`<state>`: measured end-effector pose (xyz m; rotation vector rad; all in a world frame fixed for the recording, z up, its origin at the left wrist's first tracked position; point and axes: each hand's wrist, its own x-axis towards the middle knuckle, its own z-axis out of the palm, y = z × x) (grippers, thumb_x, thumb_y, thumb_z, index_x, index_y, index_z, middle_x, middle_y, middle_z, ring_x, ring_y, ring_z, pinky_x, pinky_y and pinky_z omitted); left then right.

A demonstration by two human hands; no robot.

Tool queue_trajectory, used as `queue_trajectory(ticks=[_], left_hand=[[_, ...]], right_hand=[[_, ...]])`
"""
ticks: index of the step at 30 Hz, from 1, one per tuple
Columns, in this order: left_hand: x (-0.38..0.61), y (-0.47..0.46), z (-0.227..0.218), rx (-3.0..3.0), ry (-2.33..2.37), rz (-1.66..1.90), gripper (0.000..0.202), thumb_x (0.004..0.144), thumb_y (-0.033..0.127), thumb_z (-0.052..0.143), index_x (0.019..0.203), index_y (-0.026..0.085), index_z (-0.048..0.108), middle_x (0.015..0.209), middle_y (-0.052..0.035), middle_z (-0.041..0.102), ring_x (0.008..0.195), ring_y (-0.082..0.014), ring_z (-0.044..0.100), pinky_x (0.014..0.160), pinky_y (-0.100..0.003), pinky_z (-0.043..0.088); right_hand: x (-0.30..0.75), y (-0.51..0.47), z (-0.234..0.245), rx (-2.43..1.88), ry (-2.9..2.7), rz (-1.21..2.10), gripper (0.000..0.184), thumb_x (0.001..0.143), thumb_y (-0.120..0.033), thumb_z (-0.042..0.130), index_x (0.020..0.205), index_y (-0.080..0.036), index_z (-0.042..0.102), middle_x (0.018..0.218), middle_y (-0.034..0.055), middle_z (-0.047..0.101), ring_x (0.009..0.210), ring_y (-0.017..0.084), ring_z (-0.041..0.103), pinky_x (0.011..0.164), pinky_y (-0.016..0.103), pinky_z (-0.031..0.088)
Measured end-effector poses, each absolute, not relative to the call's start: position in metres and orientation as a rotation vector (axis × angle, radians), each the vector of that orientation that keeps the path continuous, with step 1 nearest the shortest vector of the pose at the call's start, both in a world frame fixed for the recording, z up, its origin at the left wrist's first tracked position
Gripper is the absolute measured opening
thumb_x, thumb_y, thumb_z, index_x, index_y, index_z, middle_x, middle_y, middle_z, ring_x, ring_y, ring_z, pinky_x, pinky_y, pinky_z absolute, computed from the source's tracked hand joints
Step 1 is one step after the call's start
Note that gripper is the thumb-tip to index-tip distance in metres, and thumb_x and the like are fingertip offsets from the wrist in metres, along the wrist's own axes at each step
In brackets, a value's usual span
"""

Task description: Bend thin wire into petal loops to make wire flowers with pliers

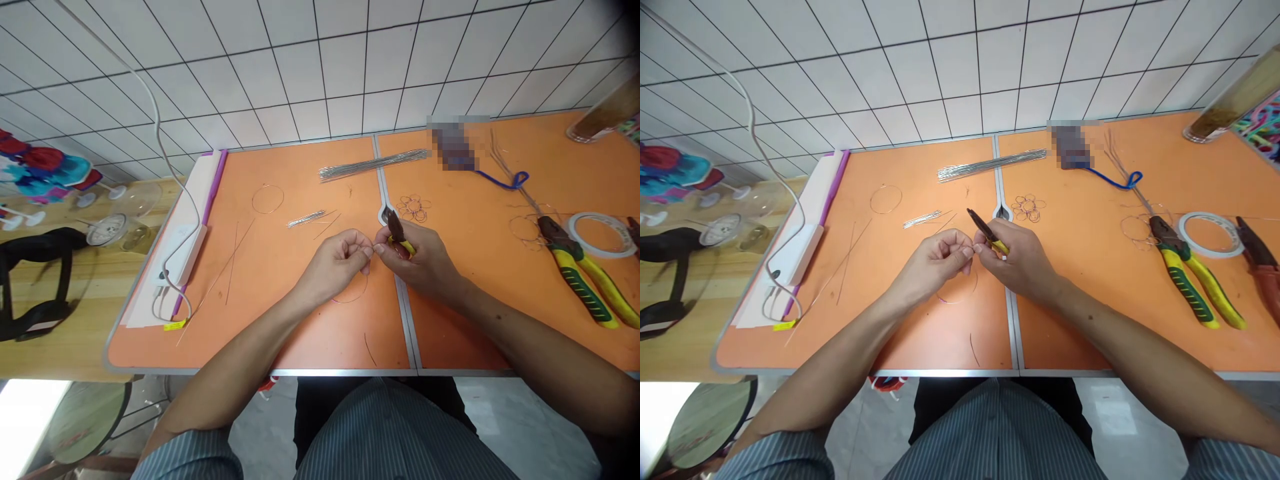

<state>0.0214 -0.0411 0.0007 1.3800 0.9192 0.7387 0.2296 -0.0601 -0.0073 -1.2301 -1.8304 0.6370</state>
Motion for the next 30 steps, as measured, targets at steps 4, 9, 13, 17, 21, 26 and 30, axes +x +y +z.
queue_trajectory(ticks=[4, 9, 13, 17, 21, 26, 30], left_hand=[[0.024, -0.041, -0.001, 1.270, 0.959, 0.739, 0.014, 0.090, 0.031, 0.077, 0.087, 0.020, 0.070, 0.065, 0.0021, 0.065, 0.059, -0.0103, 0.049, 0.060, -0.027, 0.033], [0.025, -0.039, 0.000, 1.159, 0.966, 0.823, 0.013, 0.084, 0.029, 0.078, 0.081, 0.020, 0.069, 0.058, 0.0043, 0.060, 0.054, -0.0089, 0.043, 0.055, -0.026, 0.027], [0.024, -0.036, 0.005, 1.053, 0.978, 0.887, 0.017, 0.079, 0.031, 0.082, 0.082, 0.021, 0.068, 0.056, 0.0053, 0.057, 0.051, -0.0084, 0.037, 0.051, -0.025, 0.023], [0.023, -0.033, 0.005, 1.036, 1.014, 0.958, 0.016, 0.079, 0.031, 0.082, 0.083, 0.021, 0.070, 0.057, 0.0052, 0.056, 0.051, -0.0086, 0.037, 0.050, -0.025, 0.023], [0.020, -0.031, 0.000, 1.141, 1.055, 1.065, 0.011, 0.083, 0.029, 0.079, 0.083, 0.021, 0.071, 0.059, 0.0044, 0.057, 0.054, -0.0095, 0.041, 0.052, -0.025, 0.029], [0.018, -0.031, -0.006, 1.448, 1.056, 1.262, 0.007, 0.088, 0.023, 0.073, 0.081, 0.021, 0.072, 0.069, 0.0025, 0.059, 0.062, -0.0109, 0.048, 0.059, -0.026, 0.039], [0.019, -0.035, -0.008, 1.635, 1.076, 1.327, 0.011, 0.092, 0.018, 0.066, 0.082, 0.022, 0.067, 0.068, 0.0038, 0.053, 0.061, -0.0107, 0.043, 0.057, -0.026, 0.035]], right_hand=[[0.228, -0.061, -0.007, -1.223, -1.832, 0.667, 0.004, 0.096, -0.023, 0.066, 0.092, -0.022, 0.067, 0.079, -0.0020, 0.061, 0.066, 0.014, 0.050, 0.066, 0.032, 0.039], [0.230, -0.061, -0.003, -1.299, -1.834, 0.791, 0.019, 0.106, -0.037, 0.059, 0.097, -0.022, 0.066, 0.085, 0.0001, 0.064, 0.073, 0.017, 0.054, 0.071, 0.034, 0.040], [0.234, -0.059, -0.005, -1.371, -1.901, 0.828, 0.035, 0.113, -0.050, 0.049, 0.100, -0.022, 0.064, 0.090, 0.0024, 0.066, 0.081, 0.020, 0.058, 0.075, 0.035, 0.041], [0.235, -0.059, -0.008, -1.485, -2.002, 0.833, 0.035, 0.114, -0.052, 0.046, 0.099, -0.023, 0.061, 0.092, 0.0038, 0.067, 0.084, 0.022, 0.060, 0.075, 0.036, 0.039], [0.232, -0.061, -0.005, -1.558, -2.019, 0.859, 0.040, 0.113, -0.057, 0.044, 0.091, -0.024, 0.054, 0.087, 0.0029, 0.063, 0.080, 0.022, 0.058, 0.073, 0.037, 0.036], [0.230, -0.064, -0.001, -1.538, -2.057, 0.900, 0.048, 0.113, -0.062, 0.035, 0.082, -0.027, 0.041, 0.078, 0.0007, 0.054, 0.073, 0.021, 0.050, 0.069, 0.037, 0.033], [0.227, -0.067, -0.001, -1.544, -2.052, 0.921, 0.049, 0.113, -0.064, 0.034, 0.082, -0.027, 0.039, 0.079, 0.0007, 0.053, 0.072, 0.021, 0.048, 0.070, 0.037, 0.033]])
